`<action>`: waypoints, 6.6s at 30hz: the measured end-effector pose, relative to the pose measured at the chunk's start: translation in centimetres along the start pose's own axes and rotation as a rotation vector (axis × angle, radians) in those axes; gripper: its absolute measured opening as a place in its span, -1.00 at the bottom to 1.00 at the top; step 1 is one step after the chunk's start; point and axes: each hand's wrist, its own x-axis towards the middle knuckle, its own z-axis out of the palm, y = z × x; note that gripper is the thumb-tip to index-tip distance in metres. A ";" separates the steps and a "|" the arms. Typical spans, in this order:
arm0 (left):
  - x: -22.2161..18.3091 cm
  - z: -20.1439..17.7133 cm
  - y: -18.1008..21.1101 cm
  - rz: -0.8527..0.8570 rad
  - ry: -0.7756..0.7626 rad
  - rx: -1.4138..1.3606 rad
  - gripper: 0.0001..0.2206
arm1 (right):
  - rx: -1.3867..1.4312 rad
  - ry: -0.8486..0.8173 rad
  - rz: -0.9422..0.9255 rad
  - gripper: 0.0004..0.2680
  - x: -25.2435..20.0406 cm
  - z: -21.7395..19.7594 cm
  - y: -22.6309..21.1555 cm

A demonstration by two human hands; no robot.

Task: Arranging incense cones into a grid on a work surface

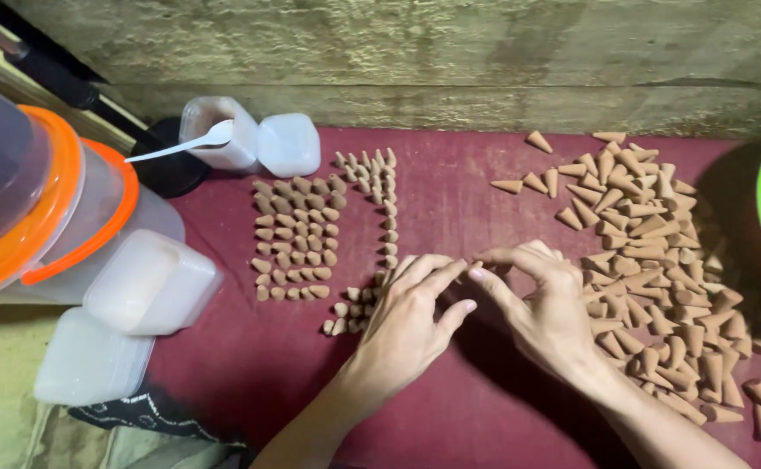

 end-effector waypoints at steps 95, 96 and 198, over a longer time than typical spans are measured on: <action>13.8 16.2 3.5 0.207 -0.104 -0.118 -0.76 | -0.424 0.370 0.173 -0.66 -7.1 -9.3 10.7; 15.1 17.0 3.6 0.200 -0.078 -0.085 -0.77 | -0.440 0.353 0.152 -0.65 -6.5 -9.5 10.6; -1.2 -5.9 -11.2 -0.022 -0.269 0.103 -0.62 | -0.391 -0.333 -0.241 -0.92 6.1 11.0 -1.3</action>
